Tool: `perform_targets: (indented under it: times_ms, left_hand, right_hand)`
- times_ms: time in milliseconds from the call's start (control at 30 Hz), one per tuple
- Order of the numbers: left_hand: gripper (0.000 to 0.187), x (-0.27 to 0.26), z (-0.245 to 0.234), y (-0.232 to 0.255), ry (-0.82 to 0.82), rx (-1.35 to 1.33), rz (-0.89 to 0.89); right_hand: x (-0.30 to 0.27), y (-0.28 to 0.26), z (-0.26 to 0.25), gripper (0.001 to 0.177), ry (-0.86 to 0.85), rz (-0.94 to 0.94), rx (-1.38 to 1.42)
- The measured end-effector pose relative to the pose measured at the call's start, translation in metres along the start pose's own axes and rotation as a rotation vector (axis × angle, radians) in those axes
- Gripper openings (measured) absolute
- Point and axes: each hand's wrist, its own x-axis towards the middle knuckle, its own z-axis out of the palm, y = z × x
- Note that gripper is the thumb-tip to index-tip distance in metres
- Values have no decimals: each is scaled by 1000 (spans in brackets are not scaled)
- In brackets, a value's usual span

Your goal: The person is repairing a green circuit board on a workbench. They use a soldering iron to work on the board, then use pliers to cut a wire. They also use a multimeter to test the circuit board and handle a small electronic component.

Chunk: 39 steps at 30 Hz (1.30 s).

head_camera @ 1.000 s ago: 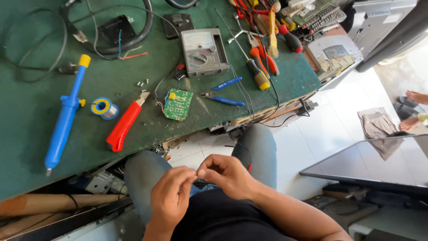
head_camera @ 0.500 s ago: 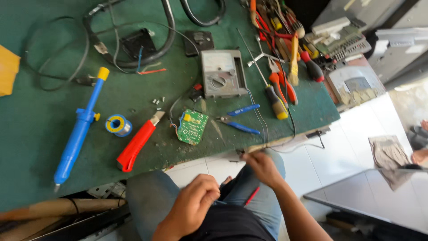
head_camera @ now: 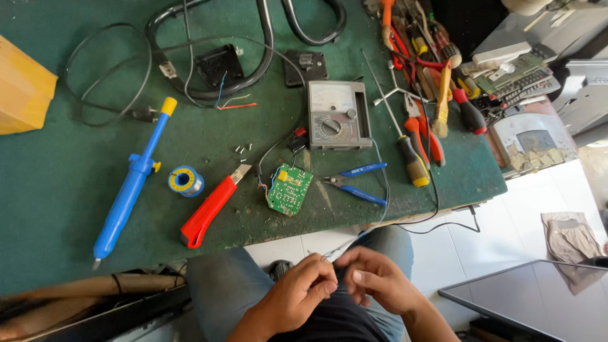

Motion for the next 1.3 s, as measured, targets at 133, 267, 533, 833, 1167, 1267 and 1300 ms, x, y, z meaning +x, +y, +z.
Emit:
perform_targets:
  times_ms: [133, 267, 533, 833, 1167, 1267, 1300]
  left_hand:
    - [6, 1, 29, -7, -3, -780, -160]
    - [10, -3, 50, -23, -118, -657, -117]
    - [14, -15, 35, -48, 93, -928, -237]
    - [12, -15, 23, -38, 195, -837, -378]
    - [7, -21, 8, 24, 507, -528, 182]
    - [10, -11, 16, 19, 619, -854, 128]
    - [14, -10, 15, 17, 647, -965, 151]
  right_hand:
    - [10, 44, -2, 84, 28, 395, 547]
    - [28, 91, -51, 62, 302, 376, 1026]
    - [-51, 114, -161, 14, 551, -183, 1175]
    - [-74, -54, -65, 35, 1193, -662, 647]
    - [-36, -11, 55, 17, 326, -279, -355]
    - [-9, -4, 85, 15, 60, -351, -493]
    - [-7, -11, 94, 18, 52, -292, -607]
